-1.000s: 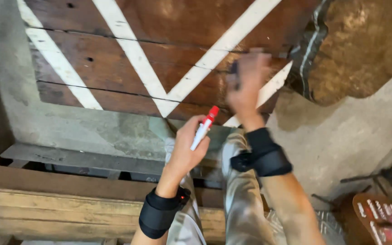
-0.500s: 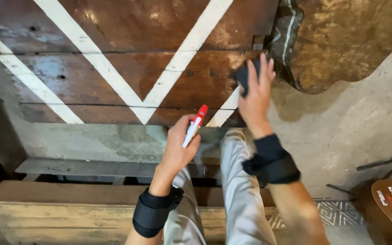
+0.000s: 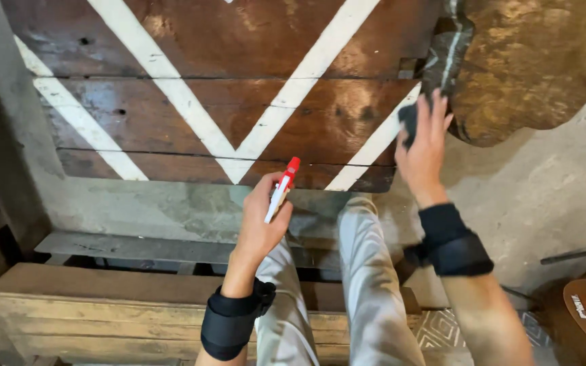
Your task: The person sprays a cleaning solution from a white bottle with a red nozzle onto wooden furniture and wipes the surfaces with a green cloth. They clean a wooden bench, a table with white geometric patterns, and a wooden crate, moving between items in a room with concrete floors and walls.
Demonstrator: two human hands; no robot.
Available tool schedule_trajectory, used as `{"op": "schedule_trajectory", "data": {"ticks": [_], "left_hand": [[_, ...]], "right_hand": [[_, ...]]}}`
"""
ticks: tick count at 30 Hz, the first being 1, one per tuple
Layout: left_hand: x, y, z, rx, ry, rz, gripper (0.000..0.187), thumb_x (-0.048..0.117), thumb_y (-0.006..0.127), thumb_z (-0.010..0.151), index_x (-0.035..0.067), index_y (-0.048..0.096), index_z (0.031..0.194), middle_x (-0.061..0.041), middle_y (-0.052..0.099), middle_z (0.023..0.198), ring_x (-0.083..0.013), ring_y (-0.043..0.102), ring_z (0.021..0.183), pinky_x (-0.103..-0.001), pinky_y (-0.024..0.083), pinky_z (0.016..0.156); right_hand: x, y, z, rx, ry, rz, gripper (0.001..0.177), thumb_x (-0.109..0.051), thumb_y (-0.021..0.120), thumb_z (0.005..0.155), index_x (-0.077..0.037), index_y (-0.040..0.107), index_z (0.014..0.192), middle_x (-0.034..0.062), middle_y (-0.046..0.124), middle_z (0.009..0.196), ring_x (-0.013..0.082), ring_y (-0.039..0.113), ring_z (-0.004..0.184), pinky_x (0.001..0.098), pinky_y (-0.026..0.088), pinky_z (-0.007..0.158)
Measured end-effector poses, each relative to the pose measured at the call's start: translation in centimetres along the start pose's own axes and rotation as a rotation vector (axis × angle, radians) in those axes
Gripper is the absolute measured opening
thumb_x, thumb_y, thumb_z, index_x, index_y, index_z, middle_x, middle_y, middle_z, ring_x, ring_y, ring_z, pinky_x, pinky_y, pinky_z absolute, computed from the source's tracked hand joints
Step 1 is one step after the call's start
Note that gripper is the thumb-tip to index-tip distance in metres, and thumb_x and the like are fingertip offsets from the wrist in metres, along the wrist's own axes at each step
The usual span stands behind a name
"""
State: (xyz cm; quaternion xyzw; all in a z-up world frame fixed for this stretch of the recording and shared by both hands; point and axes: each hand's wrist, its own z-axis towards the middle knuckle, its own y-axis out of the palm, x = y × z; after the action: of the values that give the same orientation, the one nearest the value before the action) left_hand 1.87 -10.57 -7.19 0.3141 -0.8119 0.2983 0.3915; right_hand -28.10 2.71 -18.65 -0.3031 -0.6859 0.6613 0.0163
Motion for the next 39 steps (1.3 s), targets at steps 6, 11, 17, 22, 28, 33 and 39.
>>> {"op": "schedule_trajectory", "data": {"ticks": [6,11,17,22,28,33,39], "left_hand": [[-1.5,-2.0,-1.0,0.1,0.012,0.059,0.035,0.003,0.06,0.084,0.002,0.063,0.119,-0.018,0.072,0.097,-0.035,0.071,0.09,-0.038,0.056,0.079],[-3.9,-3.6,-1.9,0.217,-0.117,0.02,0.033,0.005,0.059,0.083,0.002,0.063,0.115,-0.015,0.073,0.094,-0.0316,0.073,0.085,-0.038,0.057,0.078],[-6.0,-6.8,-2.1,0.345,-0.143,-0.067,0.034,0.004,0.057,0.084,0.001,0.063,0.117,-0.012,0.077,0.099,-0.025,0.074,0.086,-0.036,0.057,0.078],[-7.7,-9.2,-2.9,0.379,-0.126,-0.032,0.034,0.003,0.059,0.084,0.001,0.063,0.118,-0.012,0.076,0.097,-0.0235,0.073,0.082,-0.035,0.057,0.078],[-8.5,-11.3,-4.1,0.394,-0.265,-0.039,0.032,0.003,0.057,0.084,0.002,0.066,0.115,-0.013,0.074,0.09,-0.0251,0.07,0.073,-0.035,0.056,0.071],[-7.5,-11.6,-4.8,0.348,-0.206,-0.043,0.032,0.002,0.057,0.081,0.002,0.065,0.113,-0.013,0.073,0.091,-0.0238,0.067,0.071,-0.034,0.055,0.07],[-6.5,-10.7,-4.2,0.322,-0.135,-0.101,0.035,0.004,0.058,0.082,0.003,0.064,0.116,-0.011,0.076,0.096,-0.0248,0.07,0.074,-0.035,0.055,0.07]], "right_hand": [[-9.7,3.8,2.2,-0.001,-0.117,0.039,0.087,0.009,0.069,0.085,-0.006,0.036,0.164,0.0202,0.022,0.171,0.0434,0.018,0.16,0.0595,0.013,0.131],[-11.6,1.2,-2.4,-0.321,-0.248,0.259,0.091,-0.001,0.072,0.075,-0.009,0.038,0.159,0.0227,0.022,0.169,0.0466,0.021,0.157,0.0607,0.022,0.127],[-8.5,0.1,-0.9,-0.12,-0.058,0.018,0.079,-0.004,0.07,0.083,-0.012,0.044,0.157,0.029,0.015,0.168,0.0482,0.017,0.157,0.0665,0.012,0.124],[-16.4,5.0,4.1,0.055,0.029,0.151,0.079,-0.001,0.069,0.096,-0.006,0.034,0.166,0.0275,0.013,0.174,0.0467,0.015,0.164,0.0655,0.006,0.131],[-27.2,8.6,3.4,-0.169,-0.353,0.199,0.093,0.001,0.076,0.075,-0.012,0.04,0.159,0.0192,0.023,0.17,0.045,0.018,0.158,0.0581,0.016,0.129],[-21.2,3.0,-1.5,-0.656,-0.52,0.081,0.101,-0.006,0.085,0.053,-0.012,0.048,0.147,0.0159,0.03,0.162,0.0415,0.026,0.15,0.0619,0.021,0.121],[-10.3,1.1,-1.1,-0.25,-0.142,-0.079,0.084,0.009,0.063,0.074,-0.011,0.048,0.154,0.0166,0.028,0.17,0.0416,0.021,0.16,0.0537,0.015,0.132]]}}
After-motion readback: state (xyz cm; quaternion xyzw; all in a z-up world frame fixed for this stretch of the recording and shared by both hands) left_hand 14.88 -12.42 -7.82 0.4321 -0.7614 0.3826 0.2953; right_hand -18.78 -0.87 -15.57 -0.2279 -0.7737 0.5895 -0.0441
